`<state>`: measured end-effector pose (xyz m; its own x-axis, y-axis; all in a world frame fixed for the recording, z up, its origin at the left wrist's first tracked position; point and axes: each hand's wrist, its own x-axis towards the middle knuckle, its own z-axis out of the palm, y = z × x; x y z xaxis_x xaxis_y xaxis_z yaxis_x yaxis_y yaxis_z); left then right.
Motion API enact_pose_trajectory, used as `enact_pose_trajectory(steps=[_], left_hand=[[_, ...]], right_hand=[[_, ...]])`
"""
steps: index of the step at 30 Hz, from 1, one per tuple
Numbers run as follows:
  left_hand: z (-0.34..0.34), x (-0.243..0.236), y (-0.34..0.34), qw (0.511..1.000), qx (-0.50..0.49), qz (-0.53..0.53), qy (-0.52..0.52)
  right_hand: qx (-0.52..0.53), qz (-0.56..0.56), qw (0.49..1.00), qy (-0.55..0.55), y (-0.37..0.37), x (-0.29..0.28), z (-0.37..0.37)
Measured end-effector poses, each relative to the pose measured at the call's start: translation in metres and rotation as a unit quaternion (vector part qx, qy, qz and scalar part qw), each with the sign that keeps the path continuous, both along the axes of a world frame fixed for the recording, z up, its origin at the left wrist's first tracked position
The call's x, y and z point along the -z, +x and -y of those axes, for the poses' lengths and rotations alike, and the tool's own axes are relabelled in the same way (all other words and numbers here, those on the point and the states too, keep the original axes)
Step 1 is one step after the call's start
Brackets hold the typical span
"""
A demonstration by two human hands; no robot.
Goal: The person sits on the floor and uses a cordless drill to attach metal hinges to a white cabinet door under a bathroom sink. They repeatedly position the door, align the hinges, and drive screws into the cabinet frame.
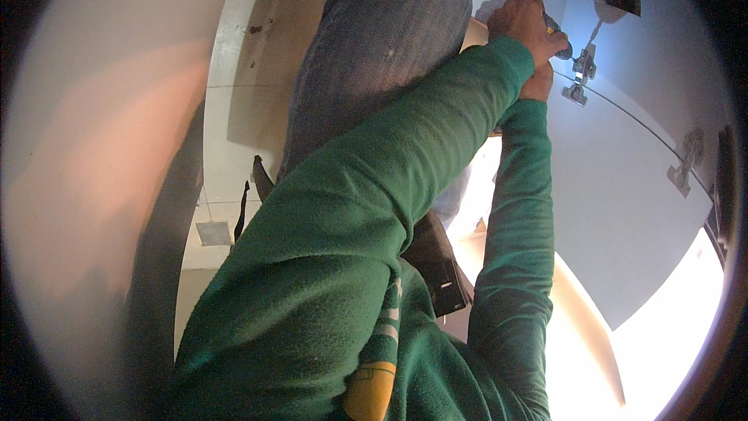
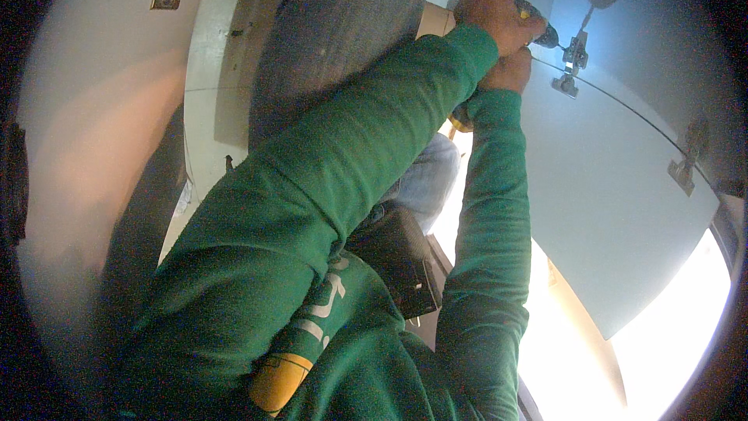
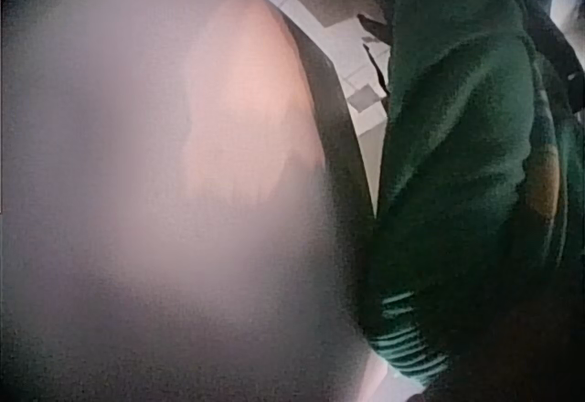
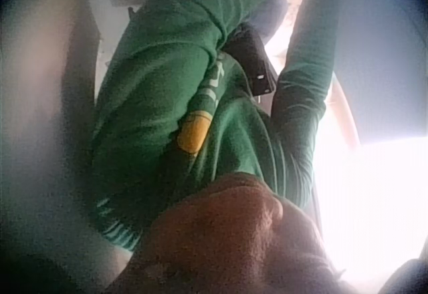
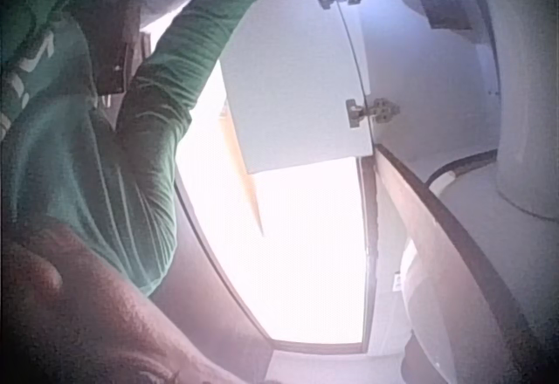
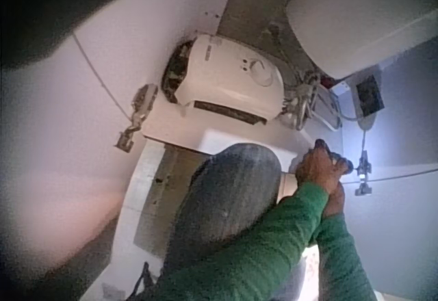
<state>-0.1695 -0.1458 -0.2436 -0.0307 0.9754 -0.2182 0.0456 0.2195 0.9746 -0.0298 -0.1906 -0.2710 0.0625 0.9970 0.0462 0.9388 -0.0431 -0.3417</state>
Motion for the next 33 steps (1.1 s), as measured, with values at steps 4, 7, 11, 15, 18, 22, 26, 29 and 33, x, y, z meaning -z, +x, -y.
enact_pose_trajectory(steps=[4,7,11,15,18,22,26,29,33], left_hand=[[0.002,-0.005,-0.004,0.999,0.036,0.005,-0.01],[0.002,-0.005,-0.002,0.999,0.037,0.004,-0.008],[0.0,-0.005,-0.004,0.999,0.034,-0.007,-0.009],[0.001,-0.001,0.002,1.0,0.006,-0.009,-0.001],[0.005,-0.007,-0.004,0.999,0.032,0.002,-0.004],[0.003,-0.003,0.0,0.999,0.031,0.002,0.003],[-0.012,-0.004,0.006,0.998,0.036,-0.043,0.031],[-0.021,0.003,0.007,0.998,0.032,-0.049,0.034],[-0.03,0.014,0.011,0.999,0.029,-0.04,0.021]], right_hand=[[-0.001,-0.002,1.0,0.003,0.001,-0.002,0.0],[-0.001,-0.004,1.0,0.007,0.003,-0.002,0.001],[-0.008,-0.006,1.0,0.008,0.0,-0.003,-0.001],[-0.006,-0.008,1.0,0.01,0.0,-0.002,0.002],[-0.004,-0.006,1.0,0.011,0.001,-0.004,0.003],[-0.003,-0.002,1.0,0.018,-0.002,-0.006,0.006],[-0.003,0.008,1.0,-0.03,-0.012,-0.019,-0.006],[-0.009,0.065,0.995,-0.076,-0.016,-0.02,-0.022],[0.111,-0.034,0.991,-0.067,-0.04,-0.028,-0.016]])
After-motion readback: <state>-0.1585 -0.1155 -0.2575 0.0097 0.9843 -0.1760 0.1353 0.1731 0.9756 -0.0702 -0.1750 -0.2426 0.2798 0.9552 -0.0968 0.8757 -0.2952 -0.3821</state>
